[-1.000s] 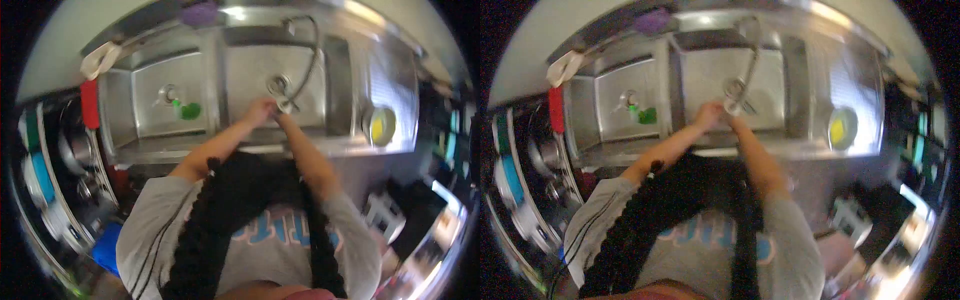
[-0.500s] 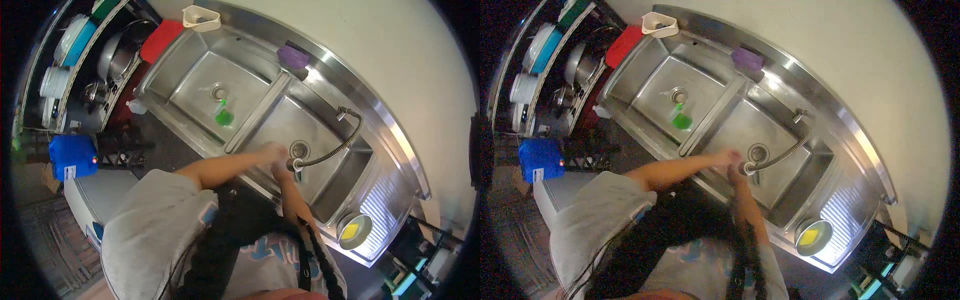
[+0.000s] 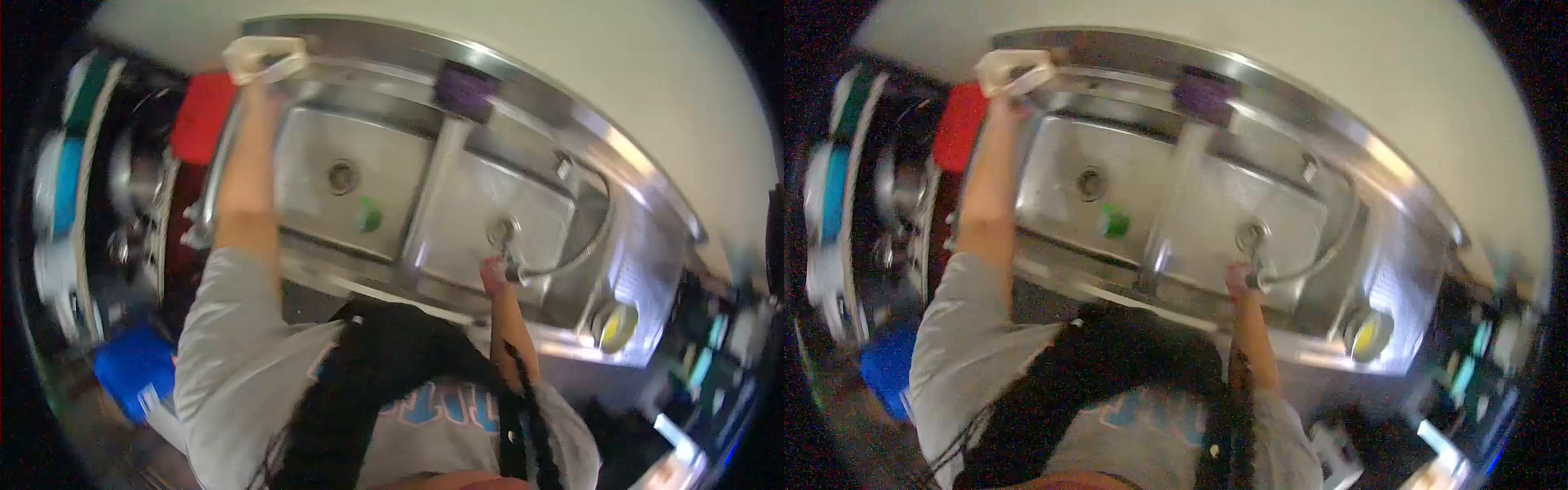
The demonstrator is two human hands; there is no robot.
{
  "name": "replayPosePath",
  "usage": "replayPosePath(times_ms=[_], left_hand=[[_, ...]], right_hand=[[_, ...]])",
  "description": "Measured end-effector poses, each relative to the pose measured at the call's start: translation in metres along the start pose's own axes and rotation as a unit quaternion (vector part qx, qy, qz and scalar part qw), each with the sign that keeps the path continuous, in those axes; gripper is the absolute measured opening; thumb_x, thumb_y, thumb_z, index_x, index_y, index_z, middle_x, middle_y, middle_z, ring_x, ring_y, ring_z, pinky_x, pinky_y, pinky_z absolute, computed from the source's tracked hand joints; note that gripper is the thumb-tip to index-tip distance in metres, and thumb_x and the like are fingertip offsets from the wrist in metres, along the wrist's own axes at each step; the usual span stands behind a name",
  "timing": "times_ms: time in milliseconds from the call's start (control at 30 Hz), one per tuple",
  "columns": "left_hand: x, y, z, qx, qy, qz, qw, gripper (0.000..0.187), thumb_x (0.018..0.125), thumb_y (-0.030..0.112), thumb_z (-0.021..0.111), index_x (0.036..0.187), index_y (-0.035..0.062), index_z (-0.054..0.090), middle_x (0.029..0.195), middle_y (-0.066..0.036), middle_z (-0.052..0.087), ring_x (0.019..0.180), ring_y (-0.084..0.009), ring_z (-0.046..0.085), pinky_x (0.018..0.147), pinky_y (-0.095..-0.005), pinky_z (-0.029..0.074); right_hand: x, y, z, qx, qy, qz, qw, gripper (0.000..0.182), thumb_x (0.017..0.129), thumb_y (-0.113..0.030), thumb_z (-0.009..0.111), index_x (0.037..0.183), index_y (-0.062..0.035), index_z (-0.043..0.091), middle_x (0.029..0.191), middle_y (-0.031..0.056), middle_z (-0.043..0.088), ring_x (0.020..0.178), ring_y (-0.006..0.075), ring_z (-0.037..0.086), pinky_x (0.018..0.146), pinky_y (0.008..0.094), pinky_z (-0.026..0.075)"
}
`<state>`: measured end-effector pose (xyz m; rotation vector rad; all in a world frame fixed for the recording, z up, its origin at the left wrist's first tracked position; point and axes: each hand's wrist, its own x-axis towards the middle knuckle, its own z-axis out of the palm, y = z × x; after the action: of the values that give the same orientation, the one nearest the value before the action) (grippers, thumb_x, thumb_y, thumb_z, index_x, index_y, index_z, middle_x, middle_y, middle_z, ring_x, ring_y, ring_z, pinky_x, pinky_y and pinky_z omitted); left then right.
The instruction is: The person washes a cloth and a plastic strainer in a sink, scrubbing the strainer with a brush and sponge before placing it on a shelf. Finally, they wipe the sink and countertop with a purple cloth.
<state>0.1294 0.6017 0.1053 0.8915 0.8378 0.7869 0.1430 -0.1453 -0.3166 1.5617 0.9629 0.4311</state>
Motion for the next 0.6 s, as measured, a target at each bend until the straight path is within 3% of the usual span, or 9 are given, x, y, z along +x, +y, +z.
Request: replayPosePath(times_ms=[67,100,133,200,267,300,367,467,600], left_hand=[[0.105,-0.020,-0.062,-0.035,-0.052,-0.049,0.997,0.065,0.088,0.045,0.061,0.141,0.0155,0.036,0.146,-0.018,0.029,0.128,-0.0458,0.034,0.093,-0.0670,0.043],[0.086,-0.008,-0.028,-0.028,0.094,-0.080,0.992,0.064,0.086,0.037,0.065,0.138,0.0093,0.039,0.144,-0.018,0.035,0.126,-0.0414,0.039,0.088,-0.0624,0.050],[0.205,-0.060,-0.118,0.076,-0.150,0.020,0.986,0.065,0.084,0.031,0.068,0.136,0.0020,0.041,0.140,-0.020,0.040,0.123,-0.0398,0.043,0.087,-0.0594,0.054],[0.196,-0.054,-0.100,-0.096,-0.050,-0.098,0.989,0.051,0.097,0.028,0.046,0.139,0.0015,0.033,0.141,-0.025,0.037,0.126,-0.0485,0.040,0.091,-0.0676,0.049],[0.188,-0.046,-0.089,-0.184,0.067,-0.162,0.967,0.048,0.092,0.010,0.039,0.133,-0.0142,0.033,0.136,-0.033,0.037,0.124,-0.0512,0.041,0.095,-0.0593,0.051],[0.245,-0.071,-0.141,-0.191,-0.140,-0.189,0.953,0.045,0.091,0.007,0.039,0.129,-0.0184,0.036,0.131,-0.035,0.040,0.125,-0.0520,0.039,0.096,-0.0587,0.050],[0.201,-0.064,-0.125,-0.018,-0.193,-0.058,0.979,0.042,0.090,0.005,0.039,0.124,-0.0185,0.041,0.126,-0.033,0.047,0.120,-0.0501,0.046,0.095,-0.0553,0.053],[0.165,-0.046,-0.114,-0.072,0.022,-0.102,0.992,0.039,0.090,0.003,0.042,0.125,-0.0140,0.044,0.122,-0.028,0.053,0.112,-0.0431,0.056,0.090,-0.0514,0.057],[-0.065,-0.011,-0.013,0.219,-0.093,-0.046,0.970,0.038,0.088,0.004,0.049,0.126,-0.0043,0.049,0.117,-0.021,0.059,0.103,-0.0288,0.064,0.079,-0.0378,0.061]], right_hand=[[-0.022,0.083,-0.014,-0.427,0.129,-0.078,0.892,0.017,0.092,-0.032,0.050,0.090,-0.0170,0.057,0.086,-0.0002,0.057,0.085,0.0157,0.054,0.069,0.0356,0.048],[-0.024,0.095,-0.029,-0.562,0.093,-0.175,0.803,0.023,0.088,-0.034,0.055,0.094,-0.0120,0.060,0.090,0.0042,0.060,0.086,0.0219,0.056,0.069,0.0378,0.049],[-0.025,0.109,-0.050,-0.672,0.067,-0.273,0.685,0.031,0.084,-0.035,0.061,0.097,-0.0070,0.063,0.094,0.0086,0.062,0.088,0.0281,0.058,0.069,0.0400,0.051],[-0.024,0.183,-0.087,-0.728,0.013,-0.243,0.641,0.028,0.087,-0.036,0.060,0.095,-0.0096,0.062,0.090,0.0080,0.062,0.085,0.0262,0.059,0.068,0.0369,0.051],[-0.017,0.230,-0.106,-0.694,0.032,-0.303,0.652,0.025,0.088,-0.035,0.060,0.095,-0.0110,0.062,0.090,0.0076,0.062,0.083,0.0248,0.059,0.067,0.0352,0.051],[-0.015,0.240,-0.109,-0.664,0.067,-0.343,0.662,0.023,0.089,-0.034,0.059,0.094,-0.0124,0.063,0.090,0.0072,0.062,0.082,0.0235,0.060,0.066,0.0336,0.051],[-0.015,0.241,-0.103,-0.679,0.037,-0.336,0.652,0.022,0.089,-0.031,0.058,0.096,-0.0106,0.062,0.092,0.0076,0.062,0.083,0.0230,0.060,0.071,0.0350,0.052],[-0.018,0.258,-0.102,-0.703,0.034,-0.332,0.628,0.022,0.091,-0.028,0.056,0.099,-0.0085,0.061,0.096,0.0083,0.063,0.085,0.0224,0.061,0.076,0.0355,0.054],[-0.029,0.263,-0.090,-0.786,0.031,-0.150,0.599,0.022,0.091,-0.027,0.056,0.100,-0.0081,0.061,0.098,0.0082,0.064,0.084,0.0213,0.062,0.070,0.0294,0.056]])
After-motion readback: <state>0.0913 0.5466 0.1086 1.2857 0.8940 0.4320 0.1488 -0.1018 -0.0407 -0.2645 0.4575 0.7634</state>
